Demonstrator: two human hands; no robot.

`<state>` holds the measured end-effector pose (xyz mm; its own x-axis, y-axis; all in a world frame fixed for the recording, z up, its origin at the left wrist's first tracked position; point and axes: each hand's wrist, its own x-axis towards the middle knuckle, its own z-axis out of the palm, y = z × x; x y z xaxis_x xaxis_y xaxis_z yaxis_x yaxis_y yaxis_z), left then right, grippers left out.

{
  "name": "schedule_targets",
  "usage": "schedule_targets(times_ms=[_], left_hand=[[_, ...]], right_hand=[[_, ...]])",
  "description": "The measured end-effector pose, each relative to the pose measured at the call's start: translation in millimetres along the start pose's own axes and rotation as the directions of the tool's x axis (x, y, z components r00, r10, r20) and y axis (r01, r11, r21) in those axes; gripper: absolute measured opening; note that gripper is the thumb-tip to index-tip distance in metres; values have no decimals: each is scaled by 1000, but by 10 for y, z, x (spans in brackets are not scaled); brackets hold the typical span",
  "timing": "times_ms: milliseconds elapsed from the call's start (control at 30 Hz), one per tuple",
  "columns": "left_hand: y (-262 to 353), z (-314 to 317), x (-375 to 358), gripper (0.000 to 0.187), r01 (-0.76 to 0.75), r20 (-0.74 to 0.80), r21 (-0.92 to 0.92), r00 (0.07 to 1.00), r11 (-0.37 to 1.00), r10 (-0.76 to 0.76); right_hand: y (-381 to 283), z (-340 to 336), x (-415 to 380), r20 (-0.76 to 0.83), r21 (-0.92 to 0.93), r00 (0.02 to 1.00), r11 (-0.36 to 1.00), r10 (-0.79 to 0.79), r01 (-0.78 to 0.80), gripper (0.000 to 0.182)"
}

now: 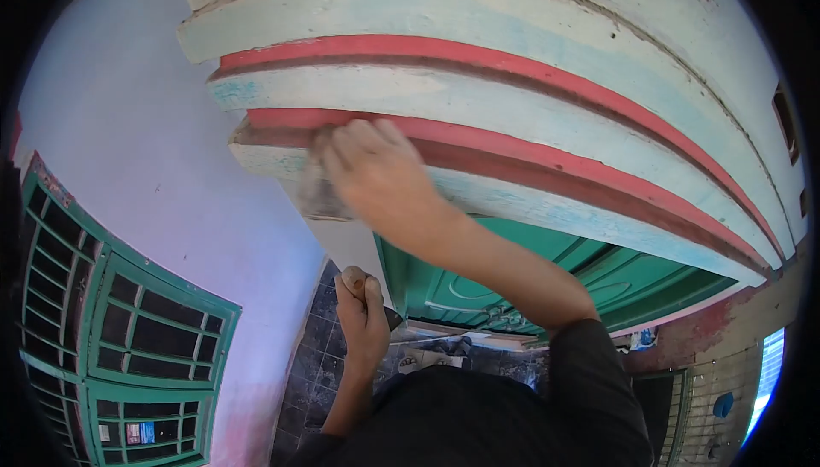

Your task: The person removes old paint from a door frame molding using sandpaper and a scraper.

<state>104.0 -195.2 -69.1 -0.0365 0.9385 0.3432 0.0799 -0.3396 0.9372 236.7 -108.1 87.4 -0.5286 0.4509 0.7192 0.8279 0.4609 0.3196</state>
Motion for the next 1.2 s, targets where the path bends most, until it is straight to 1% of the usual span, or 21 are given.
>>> schedule_targets(times_ms=[33,100,200,267,333,367,467,500,533,633,700,733,767,800,833,867,933,1033,1100,1167,1200], left_hand=[[-19,35,23,15,-74,0,33,997,997,74],[-28,57,45,15,-69,16,32,998,997,69],[-67,-24,27,14,-31,16,18,999,999,31],[-93,-90,12,13,0,-7,5,1000,1000,0],[-105,-139,-18,9,84,-24,-30,996,996,-85],[-106,-142,-20,9,85,-23,-25,996,996,-86],[-108,-78,14,10,70,-17,-1,997,998,-70],[-105,-29,43,11,21,-9,10,1000,1000,-21],[-98,13,37,13,-22,3,23,1000,999,22],[-78,77,42,12,-41,21,25,999,999,40],[-101,32,-13,11,-32,-5,17,999,999,32],[-107,22,-19,11,-31,-33,7,999,999,31],[-101,6,-13,11,-32,-49,6,998,999,32],[-79,-43,-33,11,102,-16,2,995,995,-102],[-55,-95,-51,12,231,21,10,973,973,-232],[-26,-121,-63,12,234,16,26,972,972,-234],[24,-110,-43,13,81,-11,72,997,994,-80],[-14,-84,-52,13,74,-36,24,997,997,-73],[-17,-82,-64,13,61,-65,51,996,997,-58],[-49,-113,-83,13,42,-100,72,994,997,-35],[-89,-156,-126,12,79,-109,43,991,996,-74]], right_hand=[[-29,77,55,16,-27,1000,999,-20,20,35],[5,30,3,34,-56,999,998,-36,38,35],[195,-381,-351,84,-23,996,999,27,-25,35],[287,-503,-479,-5,-63,1000,998,7,-8,33],[208,-438,-366,2,-26,1000,1000,13,-13,33],[144,-379,-291,8,9,1000,1000,25,-25,32],[-120,111,142,21,21,1000,1000,13,-13,31],[-192,222,271,24,34,1000,999,1,-2,32],[-226,260,329,33,37,999,999,1,-2,32],[-212,228,359,101,-30,993,998,-58,61,32],[-69,81,175,13,61,999,998,-32,31,28],[-89,105,203,9,66,999,997,-49,48,28],[-100,147,211,-10,5,999,999,-52,52,25],[-121,186,186,-28,-52,999,998,-42,41,23],[-172,279,238,-34,-41,999,999,-36,34,23],[-263,435,388,-31,-33,998,998,-51,50,24],[-445,761,734,-21,-12,997,997,-78,78,23],[-635,1020,1118,12,-4,995,995,-98,98,19],[-618,1022,1087,29,-15,993,994,-112,112,16],[-480,901,882,-109,82,990,992,-91,100,15],[-415,808,758,-112,82,989,991,-95,104,15]])
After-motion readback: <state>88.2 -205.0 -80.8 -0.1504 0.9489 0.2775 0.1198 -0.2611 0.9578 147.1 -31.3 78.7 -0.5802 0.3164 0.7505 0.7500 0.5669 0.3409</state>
